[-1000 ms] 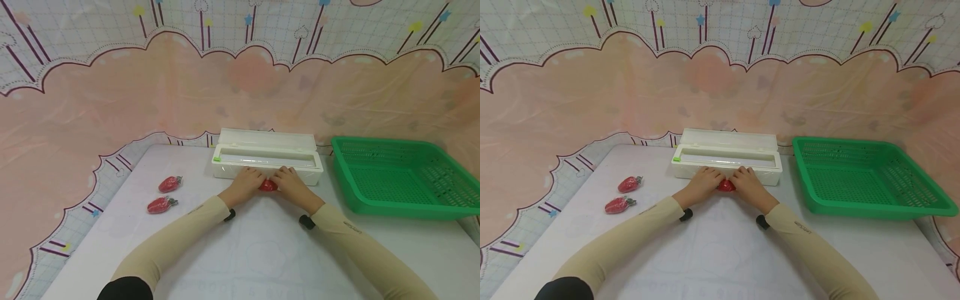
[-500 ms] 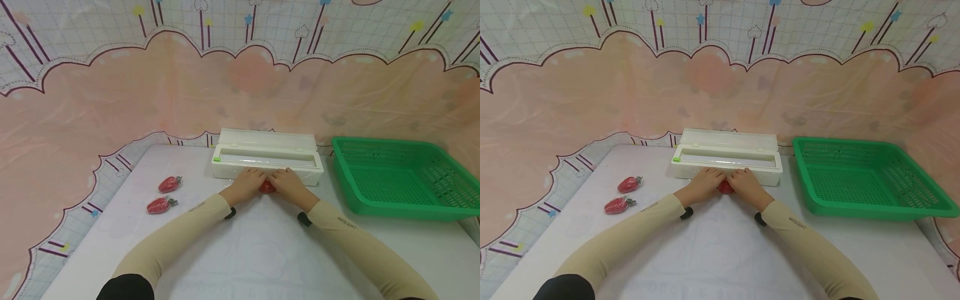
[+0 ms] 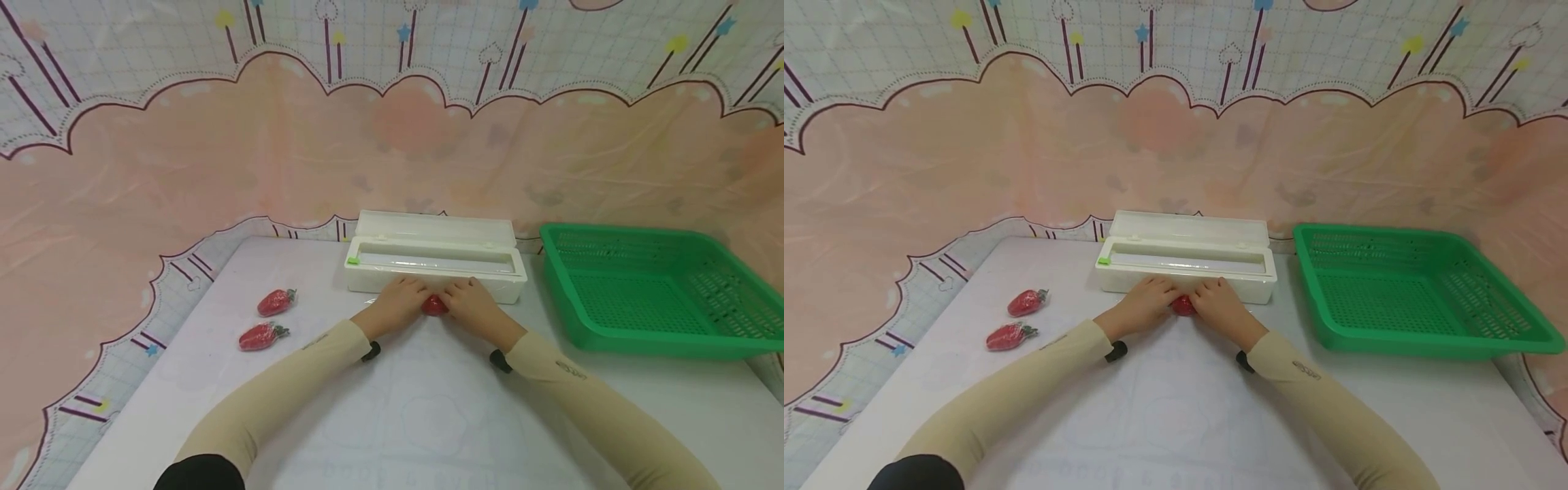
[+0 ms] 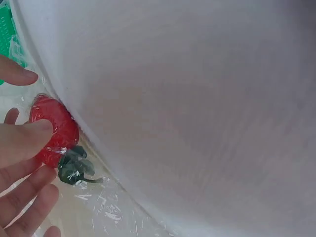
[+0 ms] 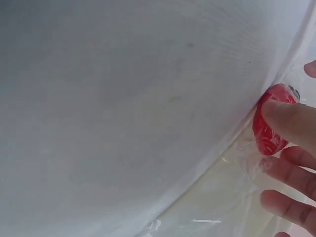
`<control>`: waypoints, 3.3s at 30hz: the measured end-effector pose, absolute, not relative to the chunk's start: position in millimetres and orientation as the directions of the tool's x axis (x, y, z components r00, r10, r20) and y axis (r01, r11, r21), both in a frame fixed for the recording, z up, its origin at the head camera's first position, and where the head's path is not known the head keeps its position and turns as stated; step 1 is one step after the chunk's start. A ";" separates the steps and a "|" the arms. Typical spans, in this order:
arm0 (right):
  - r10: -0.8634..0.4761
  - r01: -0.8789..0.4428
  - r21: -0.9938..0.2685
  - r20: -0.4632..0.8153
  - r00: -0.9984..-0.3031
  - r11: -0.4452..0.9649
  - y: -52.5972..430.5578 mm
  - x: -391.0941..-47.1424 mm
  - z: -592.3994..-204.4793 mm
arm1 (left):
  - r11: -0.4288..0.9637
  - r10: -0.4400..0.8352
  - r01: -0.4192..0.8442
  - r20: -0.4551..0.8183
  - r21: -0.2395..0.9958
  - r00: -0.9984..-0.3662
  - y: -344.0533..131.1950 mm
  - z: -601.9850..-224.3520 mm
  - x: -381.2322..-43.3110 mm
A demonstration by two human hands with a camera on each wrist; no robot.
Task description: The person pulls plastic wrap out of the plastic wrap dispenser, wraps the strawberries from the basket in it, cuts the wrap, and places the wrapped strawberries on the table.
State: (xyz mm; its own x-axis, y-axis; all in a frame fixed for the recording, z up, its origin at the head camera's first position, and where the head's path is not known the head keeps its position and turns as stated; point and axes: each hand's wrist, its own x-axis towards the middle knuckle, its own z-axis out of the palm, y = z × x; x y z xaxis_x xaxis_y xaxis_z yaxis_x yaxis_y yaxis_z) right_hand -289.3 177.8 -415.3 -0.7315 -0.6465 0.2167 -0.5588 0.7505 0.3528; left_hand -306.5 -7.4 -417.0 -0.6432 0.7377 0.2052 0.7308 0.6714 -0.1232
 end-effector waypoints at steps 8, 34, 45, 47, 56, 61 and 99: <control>-0.669 -0.576 0.349 0.273 -0.692 0.739 183.6 -286.5 -413.4 | 0.694 0.711 0.718 0.201 -0.046 -0.674 -16.6 -415.2 -307.0; -0.746 -0.669 0.351 0.444 -0.497 0.655 99.1 -331.1 -379.0 | 0.804 0.561 0.594 0.293 0.033 -0.774 -122.1 -375.3 -355.9; -0.748 -0.709 0.333 0.521 -0.411 0.622 57.6 -347.9 -392.9 | 0.775 0.611 0.631 0.222 0.026 -0.760 -122.0 -374.1 -362.8; -0.750 -0.710 0.330 0.514 -0.417 0.622 53.9 -349.3 -395.6 | 0.781 0.607 0.624 0.209 0.021 -0.767 -122.9 -375.2 -363.8; -0.749 -0.702 0.325 0.485 -0.451 0.634 48.5 -349.1 -398.8 | 0.809 0.574 0.588 0.256 -0.027 -0.778 -122.7 -381.7 -362.6; -0.718 -0.708 0.298 0.558 -0.415 0.641 46.4 -352.9 -404.0 | 0.834 0.539 0.550 0.295 -0.052 -0.789 -122.0 -385.3 -361.4; -0.532 -0.556 0.103 0.473 -0.702 0.825 62.1 -346.4 -394.9 | 0.852 0.466 0.520 0.373 0.053 -0.802 -119.5 -393.4 -355.1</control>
